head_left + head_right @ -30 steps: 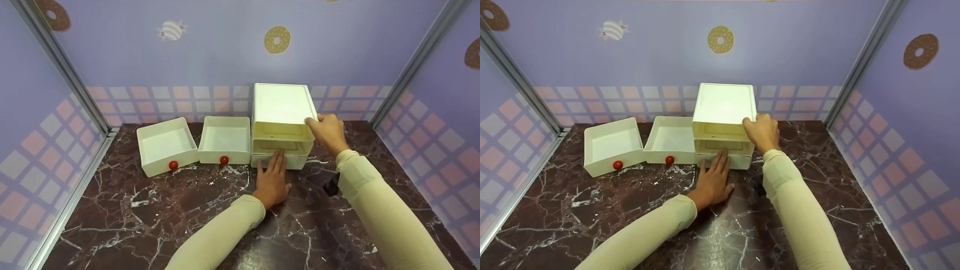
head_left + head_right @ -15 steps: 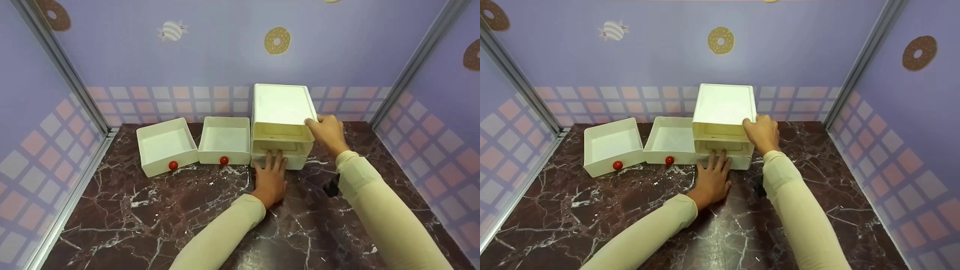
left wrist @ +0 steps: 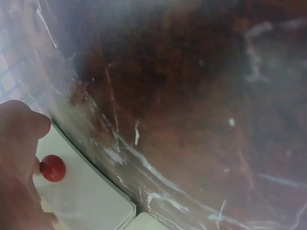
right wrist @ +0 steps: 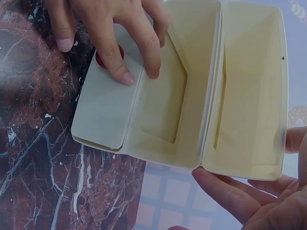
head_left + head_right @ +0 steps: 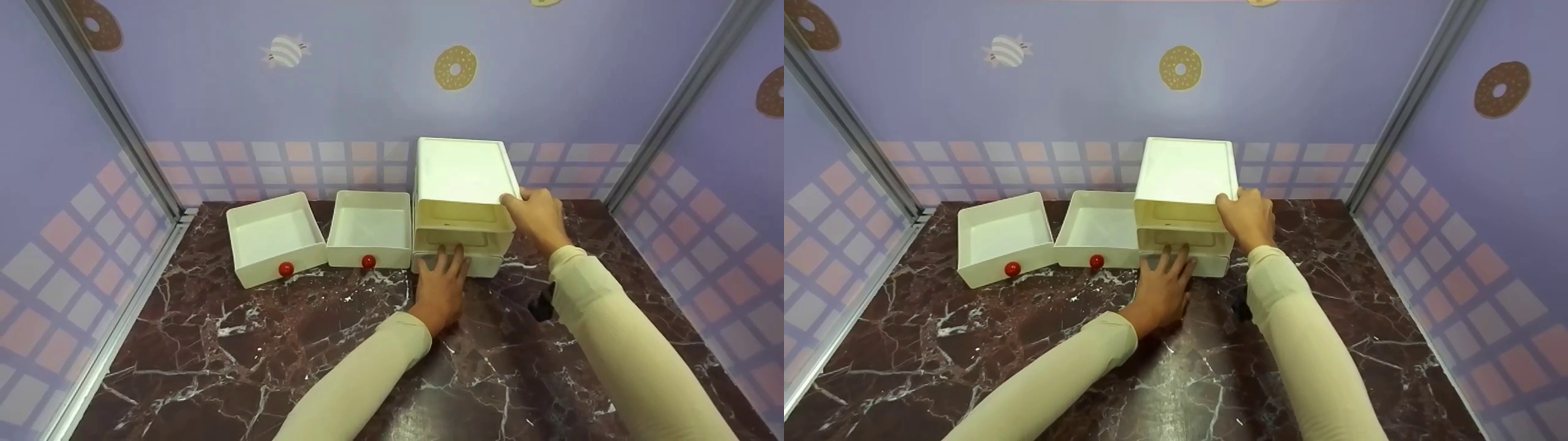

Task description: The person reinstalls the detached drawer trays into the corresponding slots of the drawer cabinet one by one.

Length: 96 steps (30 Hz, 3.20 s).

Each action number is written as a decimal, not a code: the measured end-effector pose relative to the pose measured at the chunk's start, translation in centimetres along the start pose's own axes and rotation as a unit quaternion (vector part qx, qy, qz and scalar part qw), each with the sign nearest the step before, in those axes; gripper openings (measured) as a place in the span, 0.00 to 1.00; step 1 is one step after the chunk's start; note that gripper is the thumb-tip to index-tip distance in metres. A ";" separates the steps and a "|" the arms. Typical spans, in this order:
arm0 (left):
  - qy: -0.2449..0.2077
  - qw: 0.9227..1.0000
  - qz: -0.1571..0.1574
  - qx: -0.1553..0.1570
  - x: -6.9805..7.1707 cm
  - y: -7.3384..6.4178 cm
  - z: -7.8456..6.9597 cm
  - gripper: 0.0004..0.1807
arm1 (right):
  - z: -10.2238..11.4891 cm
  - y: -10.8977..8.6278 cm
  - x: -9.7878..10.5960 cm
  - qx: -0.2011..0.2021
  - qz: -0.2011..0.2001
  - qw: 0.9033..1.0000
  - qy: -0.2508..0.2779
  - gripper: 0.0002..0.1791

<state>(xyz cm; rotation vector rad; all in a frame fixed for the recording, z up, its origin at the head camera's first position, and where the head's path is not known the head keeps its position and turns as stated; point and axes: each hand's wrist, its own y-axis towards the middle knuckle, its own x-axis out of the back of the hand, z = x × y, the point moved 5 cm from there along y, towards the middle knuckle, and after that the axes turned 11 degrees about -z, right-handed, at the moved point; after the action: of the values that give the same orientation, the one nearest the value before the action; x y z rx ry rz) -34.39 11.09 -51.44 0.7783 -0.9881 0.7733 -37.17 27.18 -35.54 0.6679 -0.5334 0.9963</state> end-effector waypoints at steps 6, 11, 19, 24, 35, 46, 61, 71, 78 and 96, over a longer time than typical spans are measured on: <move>-0.012 1.000 -0.010 0.000 -0.1 -0.3 0.4 0.42 | 0.0 0.0 -0.2 0.008 0.002 1.000 0.001 0.26; -0.032 0.998 -0.052 -0.006 0.2 -1.4 1.1 0.41 | 0.1 0.1 -0.2 0.012 -0.004 1.000 -0.003 0.26; -0.057 0.989 -0.137 -0.015 0.2 -4.5 4.4 0.33 | 0.1 0.1 0.0 0.007 -0.002 1.000 0.003 0.25; -0.009 0.982 -0.188 0.002 0.0 -4.5 8.3 0.22 | 0.0 0.1 0.0 0.015 -0.006 1.000 0.003 0.24; 0.023 0.986 -0.163 0.037 -3.0 -3.6 14.9 0.42 | -0.1 0.1 -0.3 0.013 -0.004 1.000 -0.006 0.24; -0.027 0.988 -0.147 0.033 -4.3 -3.9 16.3 0.30 | 0.2 0.1 -0.1 0.011 -0.010 1.000 -0.001 0.24; -0.009 0.973 -0.225 0.056 -2.8 -4.1 16.4 0.26 | 0.3 0.1 0.0 0.017 -0.004 1.000 -0.005 0.23; -0.035 0.963 -0.250 0.089 0.3 -5.9 16.9 0.26 | 0.5 -0.1 -0.4 0.029 -0.016 0.999 0.000 0.23; -0.059 0.966 -0.234 0.091 3.1 -8.7 16.9 0.33 | 0.4 -0.1 -0.2 0.018 -0.007 1.000 0.003 0.24; -0.059 0.962 -0.253 0.086 8.8 -15.5 13.8 0.42 | 0.1 0.0 -0.1 0.023 -0.009 1.000 -0.010 0.25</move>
<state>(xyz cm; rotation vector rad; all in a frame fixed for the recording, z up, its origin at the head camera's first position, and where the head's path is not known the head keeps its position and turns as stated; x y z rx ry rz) -24.07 -6.52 -41.85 1.1823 -0.7805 0.3722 -37.23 27.04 -35.58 0.7243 -0.5221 0.9880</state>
